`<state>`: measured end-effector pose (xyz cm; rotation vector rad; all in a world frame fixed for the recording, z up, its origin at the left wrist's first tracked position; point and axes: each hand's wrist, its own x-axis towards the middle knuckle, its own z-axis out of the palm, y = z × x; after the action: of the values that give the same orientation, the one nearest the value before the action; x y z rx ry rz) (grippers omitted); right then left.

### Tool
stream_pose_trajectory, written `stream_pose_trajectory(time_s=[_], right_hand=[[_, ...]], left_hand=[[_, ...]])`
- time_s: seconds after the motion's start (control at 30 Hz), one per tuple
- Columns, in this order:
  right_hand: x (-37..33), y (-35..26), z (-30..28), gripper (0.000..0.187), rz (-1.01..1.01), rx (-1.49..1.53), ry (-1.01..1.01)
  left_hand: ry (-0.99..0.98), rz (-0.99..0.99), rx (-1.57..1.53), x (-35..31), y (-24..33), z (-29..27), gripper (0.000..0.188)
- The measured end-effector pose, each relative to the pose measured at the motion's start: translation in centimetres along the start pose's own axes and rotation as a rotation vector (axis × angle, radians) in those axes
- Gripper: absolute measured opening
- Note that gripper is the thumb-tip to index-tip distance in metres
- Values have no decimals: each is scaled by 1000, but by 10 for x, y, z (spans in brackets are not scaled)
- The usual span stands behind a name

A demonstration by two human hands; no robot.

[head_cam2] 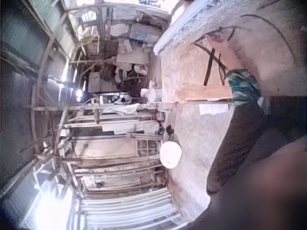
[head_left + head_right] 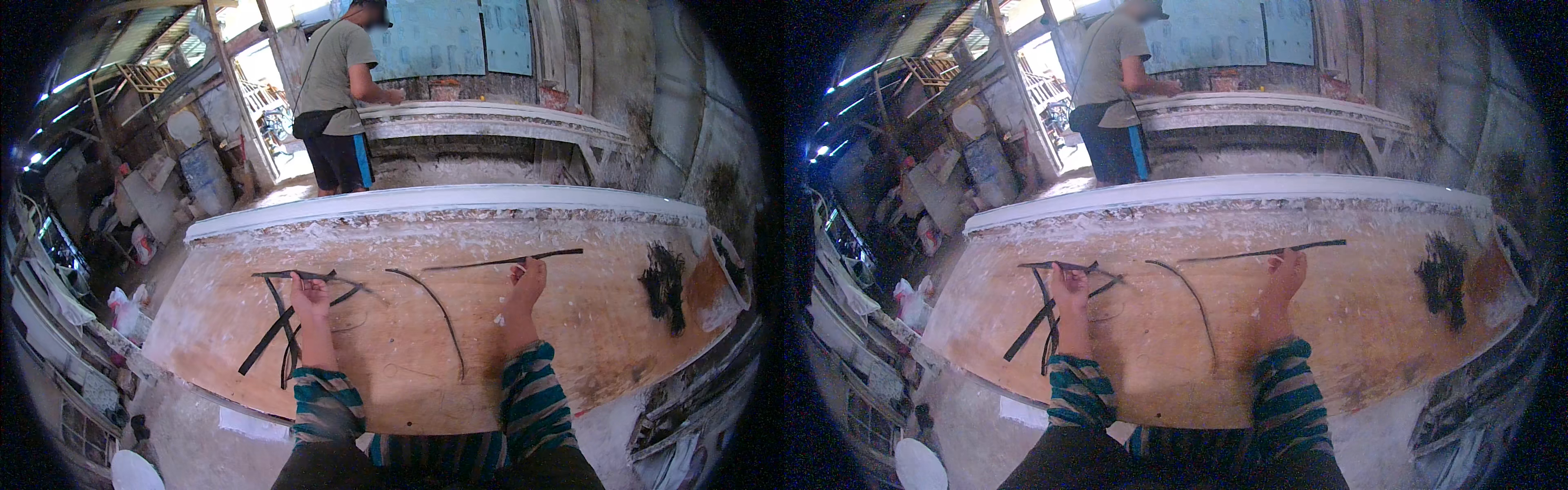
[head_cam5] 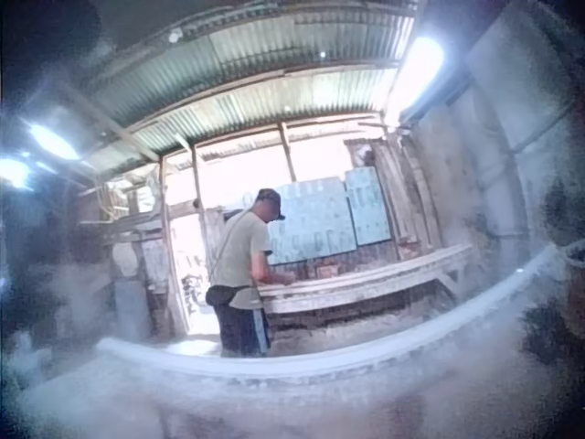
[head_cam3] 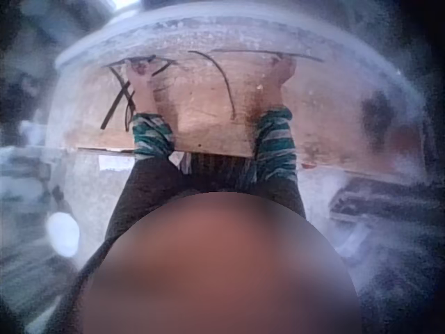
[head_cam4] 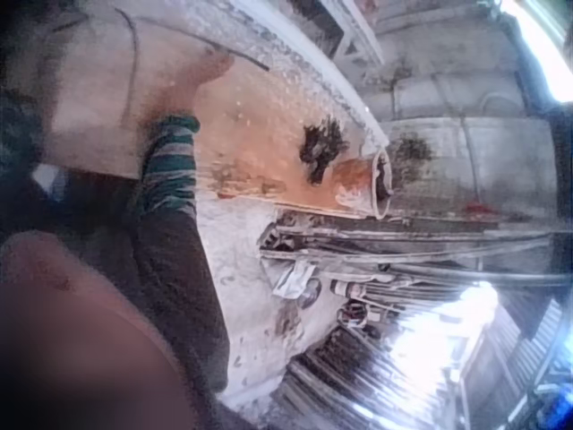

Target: The person repeatedly picks up thin black cords on a wooden workbench, folds them, and ties them into knots. The hands manipulate the cords one at a time, forming loops and tightening the knots. The cords remain on the bench after each knot is tied.

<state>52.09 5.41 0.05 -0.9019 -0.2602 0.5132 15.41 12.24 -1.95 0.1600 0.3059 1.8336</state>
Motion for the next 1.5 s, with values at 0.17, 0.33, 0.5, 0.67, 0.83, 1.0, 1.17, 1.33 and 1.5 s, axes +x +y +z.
stream_pose_trajectory(time_s=[0.17, 0.33, 0.5, 0.67, 0.83, 1.0, 1.17, 1.33, 1.5], right_hand=[[27, 3, -19, 11, 263, 142, -85], [23, 14, -15, 12, 581, 208, -477], [-11, 11, -2, 12, 377, -285, -959], [-31, 14, 2, 16, 105, -610, -1088], [-28, 28, -2, 21, -30, -690, -962], [-52, 4, 10, 21, 67, -694, -1104], [-72, -18, 13, 19, 313, -562, -1191], [-68, -14, 13, 13, 329, -583, -1179], [-71, -12, 13, 10, 262, -504, -1249]], left_hand=[[-89, -132, -40, -2, 0, 5, 17], [-162, -234, 341, -14, -30, 21, 13], [-295, -354, 560, -36, -58, 29, 10], [-313, -360, 630, -64, -93, 40, 10], [-399, -466, 848, -89, -100, 47, 10], [-423, -357, 1005, -106, -104, 53, 14], [-534, -331, 1086, -115, -108, 55, 20], [-529, -318, 1086, -120, -108, 58, 18], [-566, -253, 1113, -115, -110, 53, 15]])
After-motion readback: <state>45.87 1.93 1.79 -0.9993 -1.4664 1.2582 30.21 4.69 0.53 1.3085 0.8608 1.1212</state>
